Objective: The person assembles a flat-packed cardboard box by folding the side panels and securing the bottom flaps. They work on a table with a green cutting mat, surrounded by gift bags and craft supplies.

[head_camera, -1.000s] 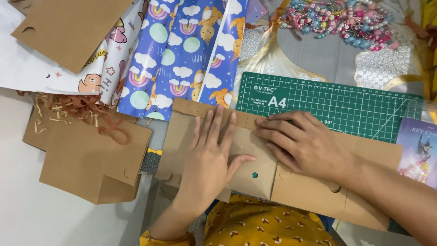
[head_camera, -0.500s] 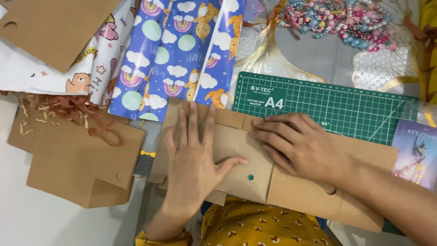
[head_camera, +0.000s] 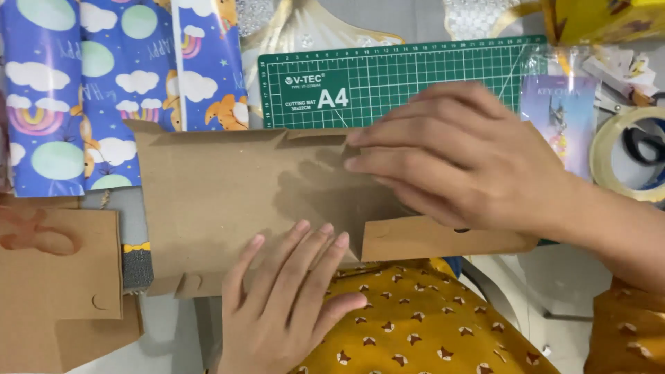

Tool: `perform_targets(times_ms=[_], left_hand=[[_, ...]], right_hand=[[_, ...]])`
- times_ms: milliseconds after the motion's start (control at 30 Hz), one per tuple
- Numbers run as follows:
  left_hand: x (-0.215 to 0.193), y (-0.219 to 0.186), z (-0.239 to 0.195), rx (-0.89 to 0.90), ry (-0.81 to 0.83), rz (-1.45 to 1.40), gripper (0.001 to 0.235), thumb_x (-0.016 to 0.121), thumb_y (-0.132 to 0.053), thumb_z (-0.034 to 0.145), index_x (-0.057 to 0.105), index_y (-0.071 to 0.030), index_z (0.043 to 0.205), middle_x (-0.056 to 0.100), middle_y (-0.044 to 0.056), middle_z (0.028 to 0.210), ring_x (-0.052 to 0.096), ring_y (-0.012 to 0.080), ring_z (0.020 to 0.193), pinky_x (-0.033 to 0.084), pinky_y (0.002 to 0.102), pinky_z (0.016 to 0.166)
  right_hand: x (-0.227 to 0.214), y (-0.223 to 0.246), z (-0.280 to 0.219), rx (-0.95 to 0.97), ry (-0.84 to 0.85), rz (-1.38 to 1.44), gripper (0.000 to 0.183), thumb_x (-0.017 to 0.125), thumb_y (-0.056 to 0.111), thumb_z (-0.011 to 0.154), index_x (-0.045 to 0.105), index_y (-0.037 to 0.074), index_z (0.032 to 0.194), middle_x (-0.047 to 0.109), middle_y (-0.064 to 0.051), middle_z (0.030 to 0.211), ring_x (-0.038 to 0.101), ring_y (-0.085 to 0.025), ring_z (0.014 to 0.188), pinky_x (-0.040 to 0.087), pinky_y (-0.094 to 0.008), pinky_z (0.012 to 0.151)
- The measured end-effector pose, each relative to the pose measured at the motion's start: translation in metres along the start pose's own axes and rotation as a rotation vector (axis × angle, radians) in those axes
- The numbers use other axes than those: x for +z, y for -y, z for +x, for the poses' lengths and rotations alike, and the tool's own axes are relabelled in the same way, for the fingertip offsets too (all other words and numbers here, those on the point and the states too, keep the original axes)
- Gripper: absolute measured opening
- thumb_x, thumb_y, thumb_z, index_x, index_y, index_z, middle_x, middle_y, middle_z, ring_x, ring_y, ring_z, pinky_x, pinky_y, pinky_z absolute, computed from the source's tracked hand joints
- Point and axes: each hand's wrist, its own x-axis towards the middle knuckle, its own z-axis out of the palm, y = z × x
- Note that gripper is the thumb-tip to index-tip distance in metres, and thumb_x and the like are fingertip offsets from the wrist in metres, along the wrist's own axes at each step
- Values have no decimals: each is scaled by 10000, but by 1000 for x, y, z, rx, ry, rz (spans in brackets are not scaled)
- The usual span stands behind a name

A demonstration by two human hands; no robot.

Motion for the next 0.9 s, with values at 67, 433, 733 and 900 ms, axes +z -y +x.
perform_targets(times_ms=[67, 433, 733, 900], left_hand=[[4, 5, -5, -34, 59, -62, 553, 516, -605, 1015, 723, -148, 1246, 743, 14, 1216, 702, 213, 1162, 452, 423, 1064], [27, -19, 13, 41, 32, 25, 643, 470, -712, 1028, 705, -178, 1295, 742, 10, 1277, 704, 193, 1179, 464, 428, 1060], [44, -47, 45, 236, 13, -185, 303, 613, -327, 1077, 713, -138, 1291, 746, 11, 1185, 709, 169, 1049, 539, 366, 976], [37, -49, 43, 322, 59, -452, 112, 724, -214, 1051, 724, -133, 1128, 740, 54, 998, 710, 190, 870, 572, 352, 820]], right_hand=[[-30, 7, -8, 137, -35, 176, 195, 662, 125, 1052, 681, 40, 1227, 720, -109, 1190, 687, -297, 1051, 463, -420, 931], [-15, 103, -131, 990, -84, 19, 546, 589, 330, 1001, 622, -96, 1342, 694, -220, 1263, 633, -346, 1143, 468, -442, 1020], [17, 127, -176, 1283, -424, 342, 381, 743, 21, 918, 568, -77, 1241, 657, -179, 1191, 660, -234, 1037, 547, -309, 980], [27, 121, -161, 1252, -528, 258, 405, 817, 12, 874, 588, -86, 1193, 690, -184, 1095, 700, -228, 983, 561, -302, 949]])
